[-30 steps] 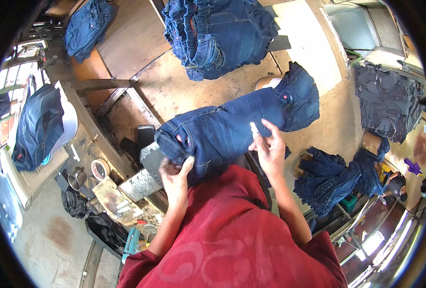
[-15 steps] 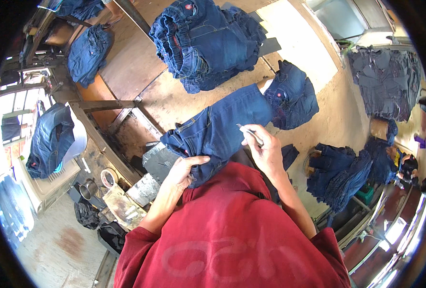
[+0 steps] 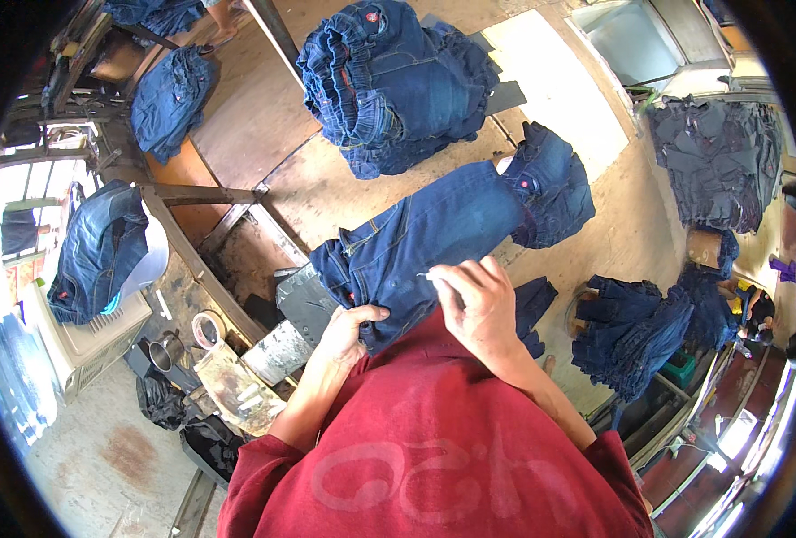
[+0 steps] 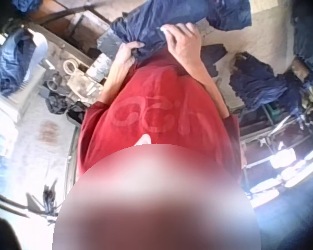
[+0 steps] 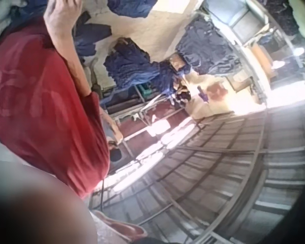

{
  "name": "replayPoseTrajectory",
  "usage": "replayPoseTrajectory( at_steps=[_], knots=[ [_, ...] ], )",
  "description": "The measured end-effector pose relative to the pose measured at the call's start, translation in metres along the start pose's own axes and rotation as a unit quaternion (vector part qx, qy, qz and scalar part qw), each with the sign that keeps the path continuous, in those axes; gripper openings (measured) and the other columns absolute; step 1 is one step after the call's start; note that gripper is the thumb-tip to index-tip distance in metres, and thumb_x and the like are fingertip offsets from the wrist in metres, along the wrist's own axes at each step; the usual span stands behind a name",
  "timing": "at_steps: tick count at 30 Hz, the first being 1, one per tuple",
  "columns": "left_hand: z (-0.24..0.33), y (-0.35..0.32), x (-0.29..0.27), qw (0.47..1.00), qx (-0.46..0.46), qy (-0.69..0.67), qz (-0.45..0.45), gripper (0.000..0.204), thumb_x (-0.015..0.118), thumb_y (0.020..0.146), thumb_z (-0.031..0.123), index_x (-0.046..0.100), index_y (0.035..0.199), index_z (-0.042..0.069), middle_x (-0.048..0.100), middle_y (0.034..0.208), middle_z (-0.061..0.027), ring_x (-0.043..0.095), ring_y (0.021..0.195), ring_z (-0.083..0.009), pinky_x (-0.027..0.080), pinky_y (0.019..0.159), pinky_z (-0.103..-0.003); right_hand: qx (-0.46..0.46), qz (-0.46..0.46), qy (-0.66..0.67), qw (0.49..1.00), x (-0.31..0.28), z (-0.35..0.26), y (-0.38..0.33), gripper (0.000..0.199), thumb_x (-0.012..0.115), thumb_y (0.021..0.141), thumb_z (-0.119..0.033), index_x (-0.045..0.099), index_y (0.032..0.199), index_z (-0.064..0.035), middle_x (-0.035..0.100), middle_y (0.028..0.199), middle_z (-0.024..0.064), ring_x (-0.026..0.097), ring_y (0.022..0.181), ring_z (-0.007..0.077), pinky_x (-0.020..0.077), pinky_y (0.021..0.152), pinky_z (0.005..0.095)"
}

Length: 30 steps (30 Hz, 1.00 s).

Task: The person repeatedly picks up denim jeans from a pile, lays them on a table, and uses a white marker to draw lines on the fabric. The person folds and unfolds the jeans while marking different areas, then places them back on the pile.

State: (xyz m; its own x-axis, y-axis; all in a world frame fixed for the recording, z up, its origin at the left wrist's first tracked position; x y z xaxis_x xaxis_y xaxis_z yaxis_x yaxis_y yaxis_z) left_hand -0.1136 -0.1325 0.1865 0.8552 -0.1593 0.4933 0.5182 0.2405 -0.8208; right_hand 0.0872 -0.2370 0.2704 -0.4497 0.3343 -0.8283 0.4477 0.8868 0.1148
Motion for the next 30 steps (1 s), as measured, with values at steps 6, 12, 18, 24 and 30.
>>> replayPoseTrajectory(
  at_steps=[6,12,18,24,30],
  knots=[
    [0.001,0.001,-0.017,0.988,-0.043,0.139,0.049,0.021,0.073,0.082,-0.008,0.081,0.101,-0.008,0.081,0.1,-0.0168,0.077,0.092,-0.0266,0.062,0.088,-0.041,-0.043,-0.021,-0.04,0.998,0.004,-0.024,-0.004,0.012,0.085,0.089,-0.021,0.074,0.093,-0.0162,0.071,0.086,-0.0019,0.061,0.078,0.0241,0.0486,0.071,0.0386],
    [-0.001,0.004,-0.022,0.993,-0.057,0.101,0.004,0.021,0.074,0.081,-0.009,0.08,0.101,-0.007,0.081,0.097,-0.0161,0.077,0.083,-0.0256,0.064,0.08,-0.04,-0.015,-0.006,-0.123,0.992,-0.001,-0.017,-0.005,0.011,0.084,0.089,-0.025,0.075,0.088,-0.0176,0.068,0.082,-0.0016,0.062,0.08,0.0244,0.0489,0.071,0.0393],
    [-0.001,0.007,-0.023,0.993,-0.068,0.092,-0.038,0.024,0.073,0.082,-0.011,0.078,0.105,-0.009,0.08,0.102,-0.0189,0.079,0.088,-0.028,0.067,0.082,-0.042,-0.006,-0.011,-0.103,0.995,-0.002,-0.011,-0.005,0.011,0.084,0.09,-0.025,0.075,0.087,-0.0179,0.067,0.079,-0.0023,0.061,0.078,0.0242,0.0494,0.071,0.0395],
    [0.004,0.002,-0.015,0.991,-0.077,0.111,-0.021,0.023,0.072,0.082,-0.011,0.078,0.105,-0.01,0.081,0.104,-0.0194,0.08,0.089,-0.0298,0.067,0.083,-0.043,-0.05,-0.013,-0.124,0.991,-0.001,-0.005,-0.008,0.013,0.082,0.091,-0.029,0.077,0.086,-0.0183,0.067,0.079,-0.0032,0.061,0.081,0.0221,0.0451,0.072,0.0393],
    [0.007,-0.006,-0.002,0.992,-0.072,0.107,-0.005,0.021,0.072,0.083,-0.012,0.078,0.103,-0.009,0.081,0.104,-0.0191,0.08,0.091,-0.0289,0.066,0.085,-0.043,-0.07,-0.03,-0.062,0.995,-0.002,-0.003,-0.005,0.012,0.084,0.09,-0.026,0.077,0.085,-0.0176,0.069,0.08,-0.0024,0.061,0.077,0.0239,0.0491,0.071,0.0409]
  ],
)
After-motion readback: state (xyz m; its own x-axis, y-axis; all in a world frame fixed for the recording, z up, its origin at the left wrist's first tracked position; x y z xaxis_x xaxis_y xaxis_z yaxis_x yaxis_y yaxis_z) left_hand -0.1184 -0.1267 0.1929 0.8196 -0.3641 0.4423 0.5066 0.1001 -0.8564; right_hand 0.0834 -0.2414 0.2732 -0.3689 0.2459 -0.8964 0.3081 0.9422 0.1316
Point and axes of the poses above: each hand's wrist, its own y-axis towards the middle knuckle, its own x-axis out of the palm, z = x × y, the point moved 2 cm from there along y, towards the middle knuckle
